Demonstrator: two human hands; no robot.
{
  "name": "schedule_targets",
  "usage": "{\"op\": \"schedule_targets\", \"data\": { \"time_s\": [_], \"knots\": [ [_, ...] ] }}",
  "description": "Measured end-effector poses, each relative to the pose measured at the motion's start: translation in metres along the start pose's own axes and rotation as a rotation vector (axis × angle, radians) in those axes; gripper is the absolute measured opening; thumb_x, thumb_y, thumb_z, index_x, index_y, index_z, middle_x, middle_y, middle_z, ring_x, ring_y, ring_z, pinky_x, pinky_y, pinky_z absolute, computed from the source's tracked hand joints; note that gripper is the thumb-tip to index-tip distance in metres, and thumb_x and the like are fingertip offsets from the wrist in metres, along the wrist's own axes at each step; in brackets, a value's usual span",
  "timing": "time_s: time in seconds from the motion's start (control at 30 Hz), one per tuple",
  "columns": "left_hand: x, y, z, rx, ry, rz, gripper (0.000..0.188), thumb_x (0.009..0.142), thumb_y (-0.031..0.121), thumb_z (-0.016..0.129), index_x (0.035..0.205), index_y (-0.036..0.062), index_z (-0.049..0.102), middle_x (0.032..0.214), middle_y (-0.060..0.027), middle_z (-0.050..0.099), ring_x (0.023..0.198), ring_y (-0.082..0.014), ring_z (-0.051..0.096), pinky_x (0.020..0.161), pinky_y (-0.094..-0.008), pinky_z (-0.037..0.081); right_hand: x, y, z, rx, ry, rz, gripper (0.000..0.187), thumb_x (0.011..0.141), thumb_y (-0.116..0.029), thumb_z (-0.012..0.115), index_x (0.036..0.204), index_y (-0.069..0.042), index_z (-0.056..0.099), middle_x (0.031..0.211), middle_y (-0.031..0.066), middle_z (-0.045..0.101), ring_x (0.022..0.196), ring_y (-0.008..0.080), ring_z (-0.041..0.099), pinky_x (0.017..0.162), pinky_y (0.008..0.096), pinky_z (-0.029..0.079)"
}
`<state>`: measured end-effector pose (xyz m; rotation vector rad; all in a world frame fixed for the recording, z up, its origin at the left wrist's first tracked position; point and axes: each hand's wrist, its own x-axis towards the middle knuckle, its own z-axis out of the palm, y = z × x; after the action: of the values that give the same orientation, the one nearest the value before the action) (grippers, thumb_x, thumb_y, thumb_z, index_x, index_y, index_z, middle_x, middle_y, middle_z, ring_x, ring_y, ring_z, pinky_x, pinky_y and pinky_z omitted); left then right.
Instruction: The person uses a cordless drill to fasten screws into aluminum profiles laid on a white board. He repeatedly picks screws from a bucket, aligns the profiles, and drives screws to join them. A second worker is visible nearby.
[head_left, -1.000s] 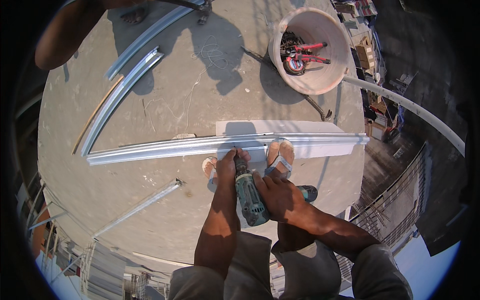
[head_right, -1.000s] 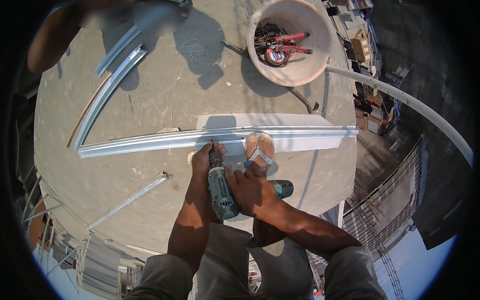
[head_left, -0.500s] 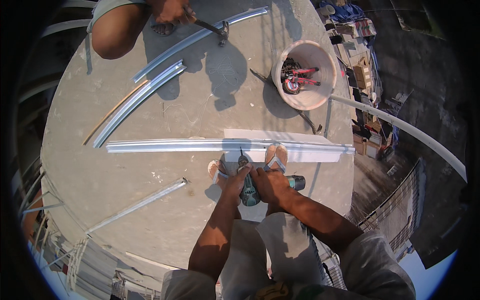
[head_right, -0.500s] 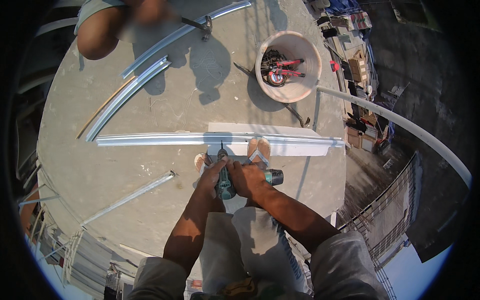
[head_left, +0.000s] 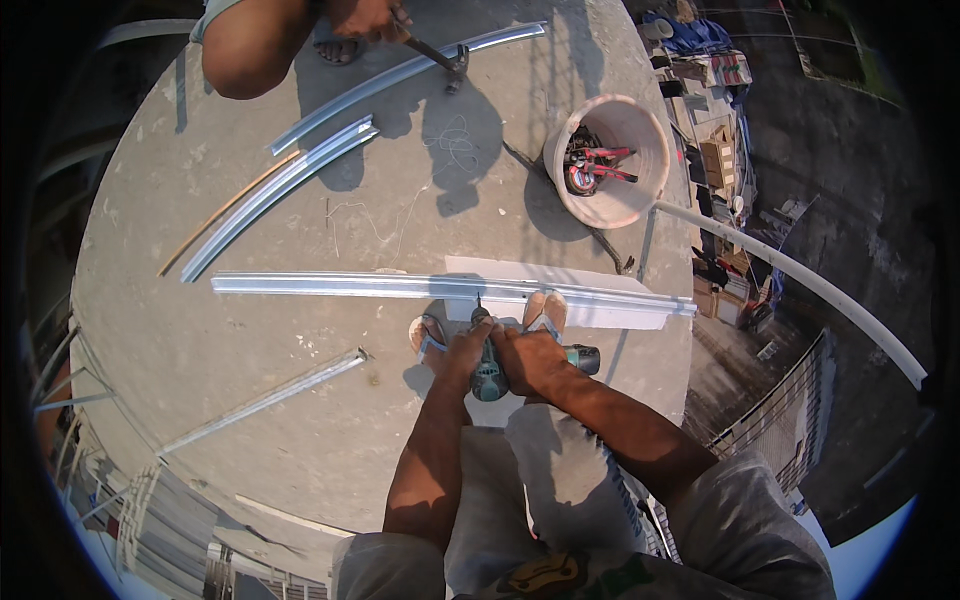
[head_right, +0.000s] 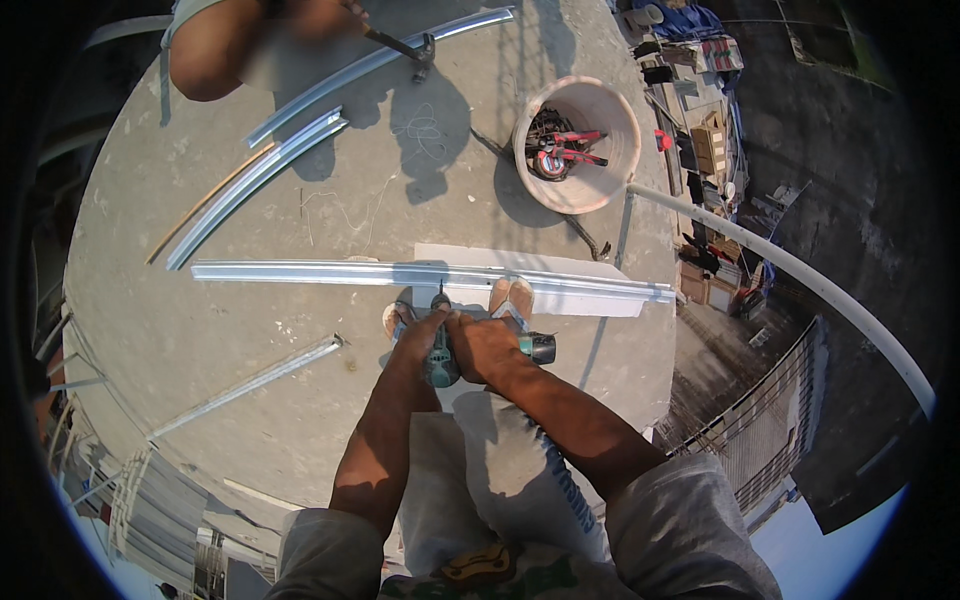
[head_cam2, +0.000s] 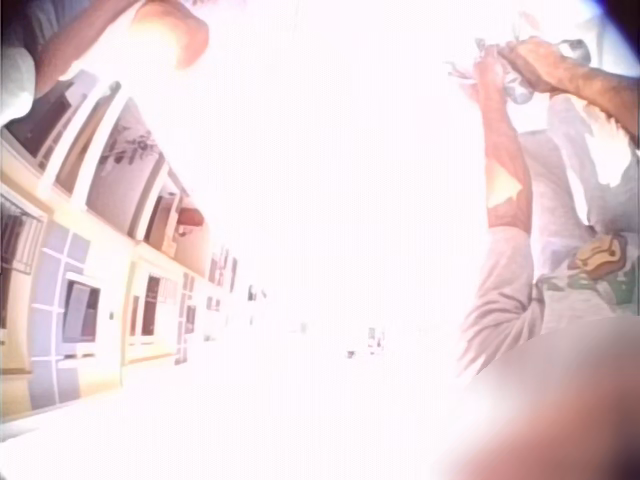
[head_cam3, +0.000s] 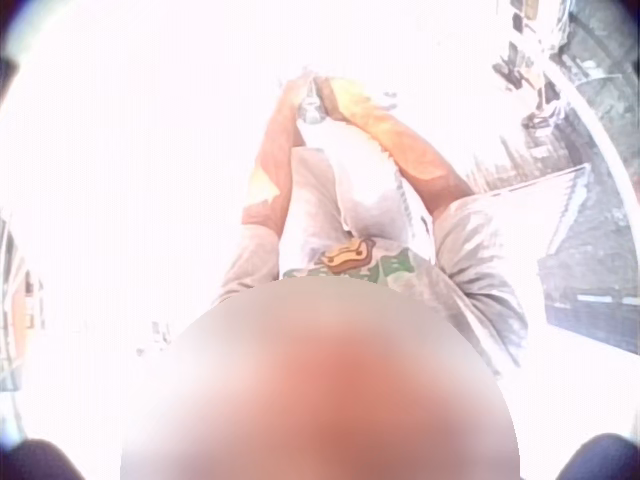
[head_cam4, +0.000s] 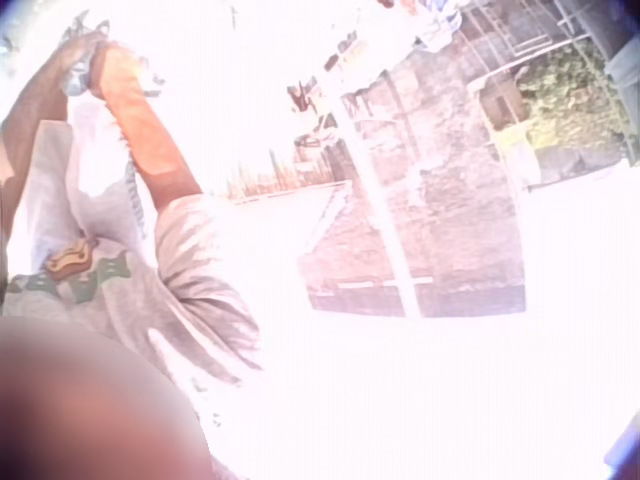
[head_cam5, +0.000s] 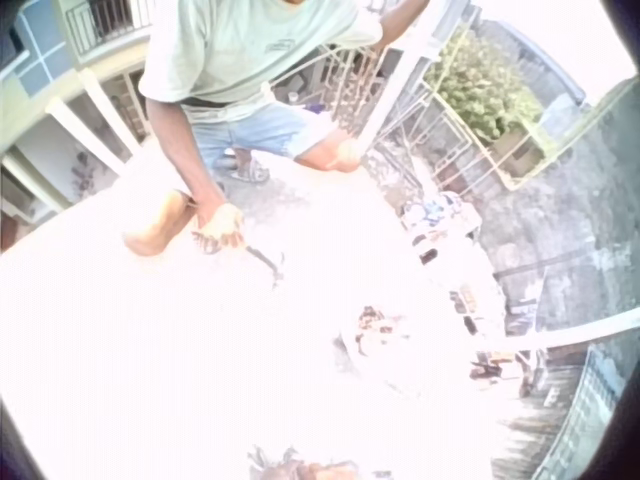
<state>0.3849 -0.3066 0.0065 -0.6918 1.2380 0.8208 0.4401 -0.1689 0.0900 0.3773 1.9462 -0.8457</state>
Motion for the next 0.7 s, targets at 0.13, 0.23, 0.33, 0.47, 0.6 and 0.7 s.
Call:
{"op": "schedule_targets", "data": {
  "time_s": [0.13,0.23,0.33,0.47,0.6,0.7],
  "knots": [
    [0.002,0.004,-0.002,-0.016,-0.029,-0.003,0.060,0.092,0.052,0.063,0.122,-0.0008,0.066,0.119,-0.0119,0.064,0.108,-0.0215,0.058,0.093,-0.0327,0.045,0.003,-0.001,-0.007,-0.036,-0.040,-0.002,0.047,0.091,-0.011,0.052,0.135,0.005,0.045,0.120,0.0250,0.063,0.103,0.0386,0.067,0.089,0.0466,0.053],
    [-0.001,0.004,-0.001,0.032,0.014,0.019,0.056,0.093,0.049,0.064,0.120,-0.0001,0.066,0.113,-0.0103,0.066,0.102,-0.0203,0.060,0.091,-0.0321,0.046,0.004,-0.001,-0.008,-0.047,-0.059,-0.010,0.047,0.090,-0.011,0.054,0.133,0.006,0.045,0.120,0.0251,0.063,0.102,0.0384,0.068,0.088,0.0450,0.055],
    [0.002,0.002,-0.002,-0.053,-0.014,-0.002,0.052,0.094,0.047,0.063,0.117,0.0010,0.067,0.110,-0.0093,0.067,0.099,-0.0195,0.061,0.090,-0.0314,0.046,0.005,0.000,-0.006,-0.020,-0.020,-0.021,0.049,0.086,-0.011,0.057,0.132,0.006,0.046,0.117,0.0253,0.064,0.100,0.0389,0.068,0.085,0.0451,0.055],
    [0.023,-0.012,-0.006,-0.083,-0.003,0.003,0.047,0.095,0.043,0.064,0.115,0.0004,0.067,0.108,-0.0084,0.067,0.097,-0.0189,0.062,0.088,-0.0306,0.047,0.007,0.002,-0.004,-0.017,0.012,-0.041,0.053,0.081,-0.011,0.060,0.130,0.005,0.047,0.114,0.0253,0.064,0.095,0.0400,0.068,0.084,0.0461,0.055],
    [0.045,-0.033,-0.014,-0.213,-0.072,-0.009,0.045,0.095,0.039,0.065,0.115,-0.0008,0.066,0.103,-0.0067,0.068,0.094,-0.0182,0.064,0.086,-0.0289,0.048,0.008,0.002,-0.004,-0.036,-0.015,-0.052,0.051,0.082,-0.012,0.060,0.129,0.005,0.048,0.115,0.0248,0.063,0.096,0.0400,0.068,0.084,0.0455,0.056],
    [0.049,-0.037,-0.013,-0.292,-0.109,-0.013,0.043,0.095,0.038,0.065,0.114,-0.0009,0.066,0.102,-0.0061,0.069,0.093,-0.0180,0.064,0.086,-0.0279,0.048,0.008,0.001,-0.008,-0.048,-0.037,-0.032,0.049,0.083,-0.012,0.060,0.128,0.005,0.049,0.116,0.0248,0.063,0.097,0.0404,0.068,0.084,0.0456,0.056]
  ]
}}
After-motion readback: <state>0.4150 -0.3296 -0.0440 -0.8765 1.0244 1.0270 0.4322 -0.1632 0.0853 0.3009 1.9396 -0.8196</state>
